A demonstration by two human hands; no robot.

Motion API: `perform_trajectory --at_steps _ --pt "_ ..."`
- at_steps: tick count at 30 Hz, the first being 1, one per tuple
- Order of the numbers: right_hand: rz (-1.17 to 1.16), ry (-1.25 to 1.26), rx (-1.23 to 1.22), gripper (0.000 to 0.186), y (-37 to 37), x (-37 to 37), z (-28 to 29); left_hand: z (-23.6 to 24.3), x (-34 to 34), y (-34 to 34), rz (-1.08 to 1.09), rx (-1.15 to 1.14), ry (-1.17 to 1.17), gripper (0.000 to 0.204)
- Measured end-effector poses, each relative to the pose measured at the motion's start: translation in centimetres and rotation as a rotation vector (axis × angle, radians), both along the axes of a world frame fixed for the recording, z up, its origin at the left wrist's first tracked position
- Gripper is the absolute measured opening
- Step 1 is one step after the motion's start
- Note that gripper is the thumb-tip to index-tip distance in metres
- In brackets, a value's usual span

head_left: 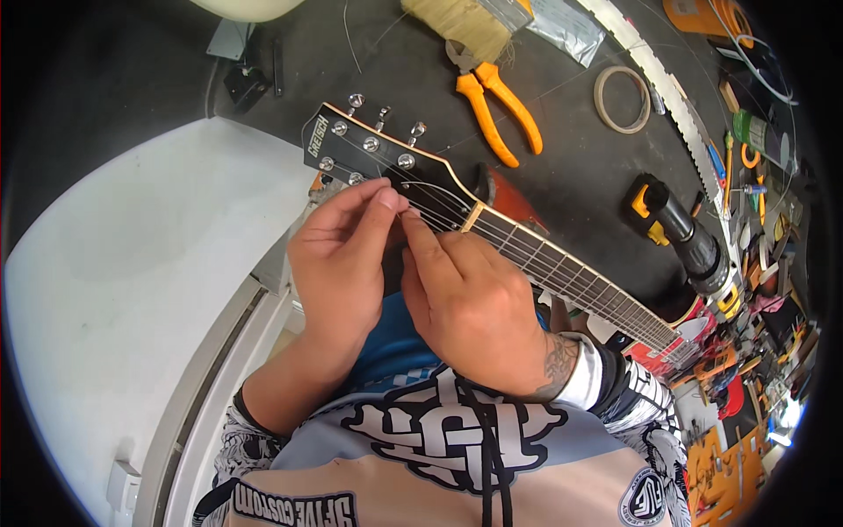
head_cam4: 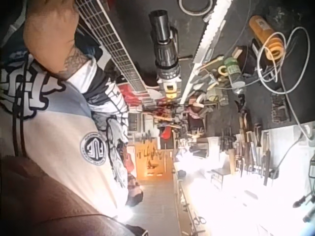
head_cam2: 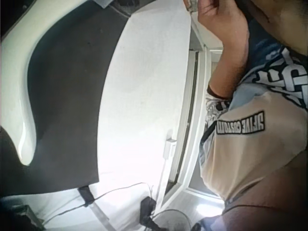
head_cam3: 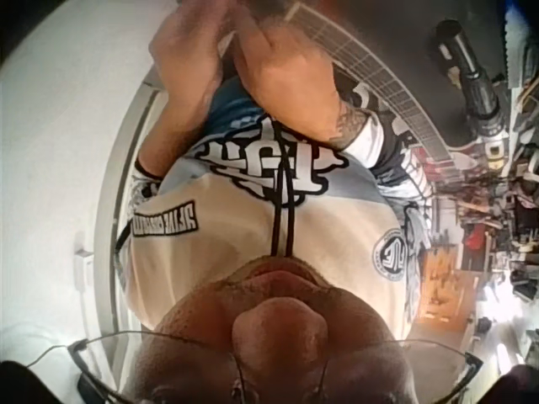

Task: The person strings a red electric guitar by threading a string through the bridge and tremolo tailpiece, pulling it up to the headstock, wrapping it around a tuning peg, and tightening it using a power drill with a peg winder attachment.

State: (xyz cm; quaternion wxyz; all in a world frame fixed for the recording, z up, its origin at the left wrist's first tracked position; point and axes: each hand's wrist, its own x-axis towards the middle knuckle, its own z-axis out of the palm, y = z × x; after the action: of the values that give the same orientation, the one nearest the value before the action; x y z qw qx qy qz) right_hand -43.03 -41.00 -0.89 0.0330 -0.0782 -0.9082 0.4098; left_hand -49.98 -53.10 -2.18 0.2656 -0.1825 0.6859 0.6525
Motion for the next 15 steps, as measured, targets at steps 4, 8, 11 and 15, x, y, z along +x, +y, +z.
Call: perform_trajectory --at_steps 4,8,11,15 --pt "-0.031 -0.018 0.004 0.038 -1.1 0.2 -0.7 -0.9 -1.2 -0.6 -0.096 -0.09 0.03 0.02" --pt "-0.067 -0.059 -0.004 0.038 -1.7 -0.2 -0.6 -1.2 -1.8 -0.7 -0.244 -0.201 0.171 0.016" --pt "-0.073 -0.034 0.009 0.038 -2.0 -0.1 -1.3 -1.7 -2.2 -1.0 -0.335 -0.333 0.325 0.014" --pt "-0.095 0.002 0.039 0.035 -2.3 -0.4 -1.2 -1.8 -2.7 -1.3 -0.453 -0.437 0.627 0.01"
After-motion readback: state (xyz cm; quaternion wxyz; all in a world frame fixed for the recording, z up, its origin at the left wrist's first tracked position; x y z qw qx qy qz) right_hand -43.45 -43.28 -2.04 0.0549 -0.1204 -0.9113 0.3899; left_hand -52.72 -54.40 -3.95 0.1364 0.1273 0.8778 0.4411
